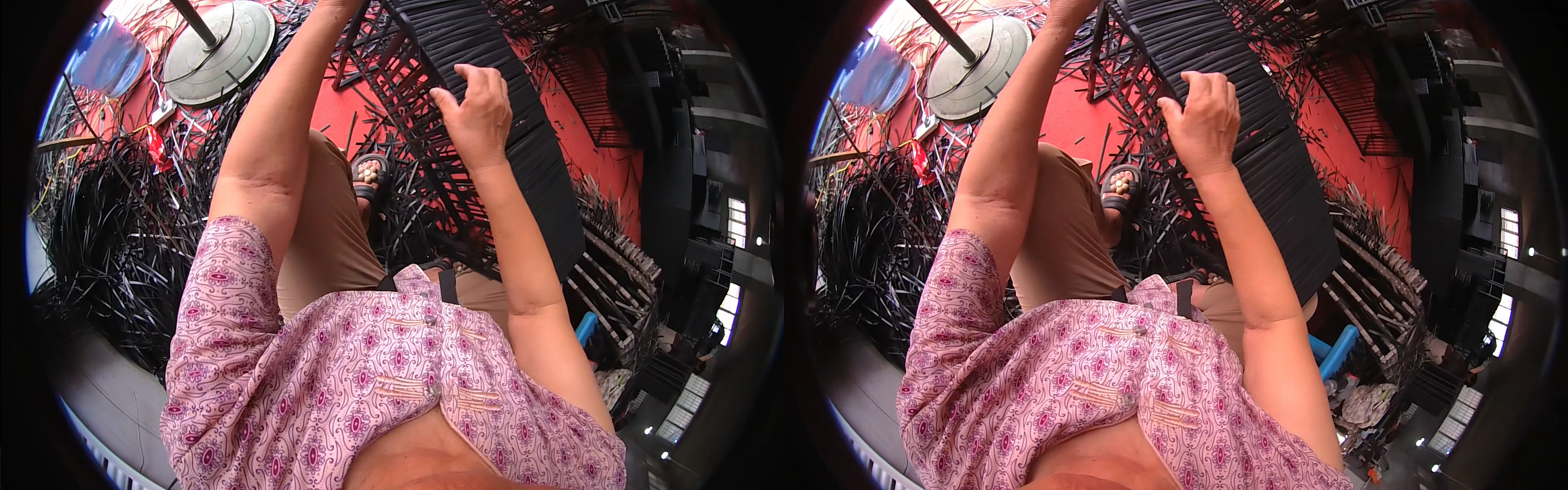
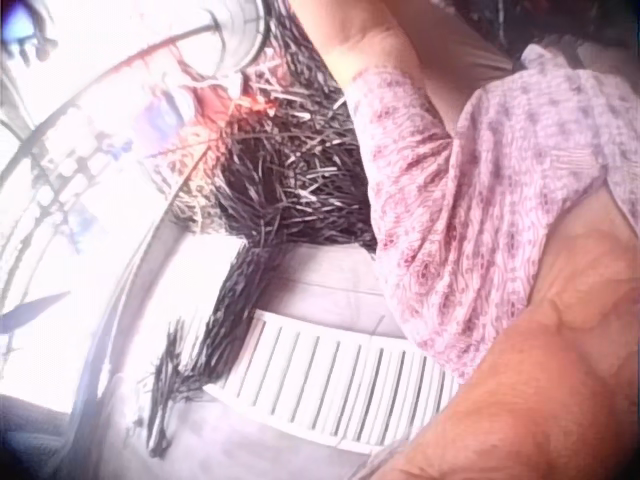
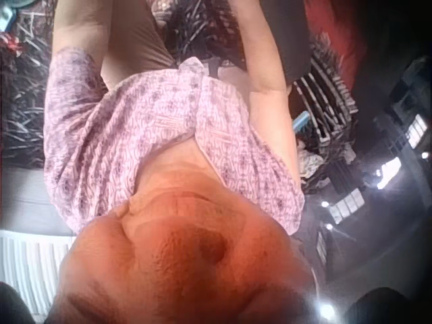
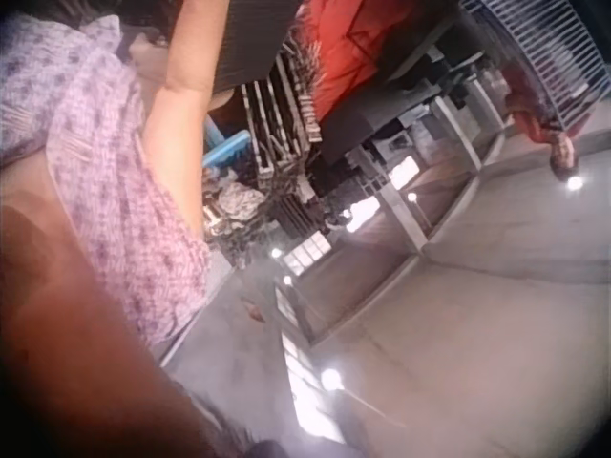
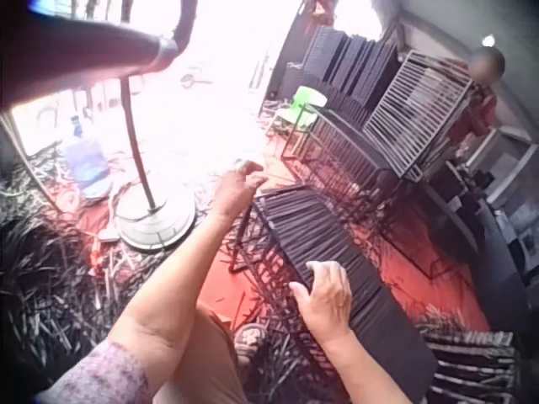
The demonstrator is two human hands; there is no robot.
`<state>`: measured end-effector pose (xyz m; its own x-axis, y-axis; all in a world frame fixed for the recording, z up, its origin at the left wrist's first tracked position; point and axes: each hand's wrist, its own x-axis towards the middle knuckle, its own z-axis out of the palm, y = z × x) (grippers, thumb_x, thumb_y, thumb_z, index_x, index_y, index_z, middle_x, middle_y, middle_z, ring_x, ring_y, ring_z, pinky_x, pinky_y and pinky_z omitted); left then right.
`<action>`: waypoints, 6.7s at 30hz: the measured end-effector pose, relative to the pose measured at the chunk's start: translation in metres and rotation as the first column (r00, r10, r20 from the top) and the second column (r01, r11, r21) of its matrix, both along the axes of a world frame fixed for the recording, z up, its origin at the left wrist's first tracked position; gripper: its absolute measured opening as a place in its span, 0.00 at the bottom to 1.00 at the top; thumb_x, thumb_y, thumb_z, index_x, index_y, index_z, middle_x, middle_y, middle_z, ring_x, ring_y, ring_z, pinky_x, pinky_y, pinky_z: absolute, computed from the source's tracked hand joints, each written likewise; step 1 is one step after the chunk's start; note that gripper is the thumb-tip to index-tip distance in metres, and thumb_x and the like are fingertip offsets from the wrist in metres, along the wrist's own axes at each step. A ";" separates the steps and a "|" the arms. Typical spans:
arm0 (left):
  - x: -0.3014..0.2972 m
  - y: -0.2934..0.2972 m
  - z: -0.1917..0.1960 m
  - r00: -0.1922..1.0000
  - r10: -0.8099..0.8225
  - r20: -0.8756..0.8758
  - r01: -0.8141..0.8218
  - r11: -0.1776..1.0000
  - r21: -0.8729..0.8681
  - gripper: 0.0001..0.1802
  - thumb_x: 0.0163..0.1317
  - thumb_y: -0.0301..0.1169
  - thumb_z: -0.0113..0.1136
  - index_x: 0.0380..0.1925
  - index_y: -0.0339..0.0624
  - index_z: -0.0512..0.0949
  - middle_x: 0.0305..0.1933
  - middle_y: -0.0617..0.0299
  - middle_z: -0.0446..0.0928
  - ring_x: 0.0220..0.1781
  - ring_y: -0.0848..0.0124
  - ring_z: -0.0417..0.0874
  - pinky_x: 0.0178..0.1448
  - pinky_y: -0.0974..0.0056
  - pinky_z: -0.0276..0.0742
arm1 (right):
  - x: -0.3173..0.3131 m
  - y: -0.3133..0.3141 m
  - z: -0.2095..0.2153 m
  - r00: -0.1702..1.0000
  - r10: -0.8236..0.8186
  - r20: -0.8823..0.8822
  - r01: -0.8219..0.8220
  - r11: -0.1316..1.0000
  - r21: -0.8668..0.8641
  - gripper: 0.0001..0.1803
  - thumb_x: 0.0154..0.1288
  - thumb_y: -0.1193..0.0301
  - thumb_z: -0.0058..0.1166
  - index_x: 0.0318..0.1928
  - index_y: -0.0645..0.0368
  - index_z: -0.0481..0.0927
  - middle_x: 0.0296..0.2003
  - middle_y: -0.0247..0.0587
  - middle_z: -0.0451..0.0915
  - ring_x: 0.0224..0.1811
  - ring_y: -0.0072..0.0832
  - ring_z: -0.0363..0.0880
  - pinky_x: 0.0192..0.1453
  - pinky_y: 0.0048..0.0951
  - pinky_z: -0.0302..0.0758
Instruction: The person sits on the floor and weaves black plastic strips through the frame of a chair. They repeatedly pull strips through the frame and adjust them by hand to form the seat.
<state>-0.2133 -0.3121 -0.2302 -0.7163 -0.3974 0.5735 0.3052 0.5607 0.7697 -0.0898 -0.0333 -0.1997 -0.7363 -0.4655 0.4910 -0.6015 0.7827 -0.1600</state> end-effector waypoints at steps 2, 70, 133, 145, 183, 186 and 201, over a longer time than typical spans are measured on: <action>0.015 0.026 0.021 0.847 -0.485 0.220 0.438 0.869 0.230 0.17 0.61 0.39 0.70 0.45 0.40 0.86 0.42 0.49 0.87 0.42 0.55 0.88 0.48 0.55 0.82 | 0.015 0.002 -0.010 0.998 -0.036 -0.060 0.043 0.991 0.130 0.34 0.50 0.63 0.77 0.57 0.56 0.76 0.52 0.42 0.75 0.56 0.42 0.74 0.60 0.42 0.71; 0.036 0.041 0.010 0.689 -0.702 0.181 0.707 0.597 -0.378 0.18 0.45 0.31 0.80 0.38 0.39 0.89 0.45 0.52 0.86 0.47 0.55 0.87 0.52 0.56 0.84 | -0.018 -0.001 -0.028 0.946 0.088 -0.313 0.002 0.961 0.276 0.05 0.61 0.72 0.57 0.35 0.59 0.76 0.32 0.42 0.75 0.36 0.38 0.78 0.41 0.36 0.79; 0.085 0.112 0.005 0.674 -0.705 0.222 0.631 0.393 -0.669 0.18 0.58 0.35 0.69 0.48 0.39 0.86 0.48 0.57 0.84 0.53 0.56 0.83 0.63 0.54 0.75 | 0.026 0.044 -0.021 0.965 -0.126 -0.230 0.183 0.952 0.244 0.17 0.57 0.60 0.68 0.36 0.57 0.75 0.34 0.40 0.76 0.37 0.37 0.80 0.40 0.38 0.80; 0.076 0.106 -0.013 0.692 -0.706 0.147 0.594 0.443 -0.671 0.17 0.61 0.37 0.70 0.49 0.44 0.87 0.54 0.57 0.86 0.60 0.59 0.84 0.67 0.55 0.76 | 0.012 0.047 -0.024 0.900 0.121 -0.418 0.106 0.870 0.482 0.05 0.57 0.70 0.56 0.28 0.57 0.76 0.24 0.36 0.74 0.25 0.27 0.78 0.22 0.27 0.75; 0.116 0.156 -0.018 0.707 -0.707 0.014 0.453 0.438 -0.776 0.19 0.57 0.33 0.71 0.49 0.44 0.83 0.56 0.61 0.83 0.61 0.62 0.83 0.66 0.58 0.77 | 0.057 0.076 -0.035 0.933 -0.223 -0.282 0.291 0.929 0.228 0.20 0.53 0.65 0.71 0.44 0.54 0.77 0.39 0.38 0.74 0.44 0.37 0.77 0.48 0.39 0.74; 0.114 0.155 -0.017 0.698 -0.716 -0.002 0.437 0.428 -0.791 0.18 0.58 0.34 0.70 0.49 0.45 0.85 0.56 0.61 0.84 0.61 0.63 0.83 0.66 0.58 0.78 | 0.054 0.081 -0.036 0.941 -0.163 -0.297 0.249 0.927 0.280 0.18 0.56 0.66 0.68 0.44 0.57 0.78 0.38 0.38 0.75 0.40 0.37 0.78 0.46 0.38 0.76; 0.103 0.150 -0.009 0.620 -0.784 0.030 0.512 0.376 -0.772 0.15 0.60 0.34 0.70 0.46 0.42 0.88 0.52 0.61 0.87 0.58 0.61 0.86 0.62 0.58 0.81 | 0.045 0.092 -0.019 0.966 0.043 -0.257 0.064 0.917 0.393 0.10 0.63 0.72 0.62 0.41 0.62 0.78 0.34 0.40 0.75 0.37 0.34 0.80 0.42 0.34 0.79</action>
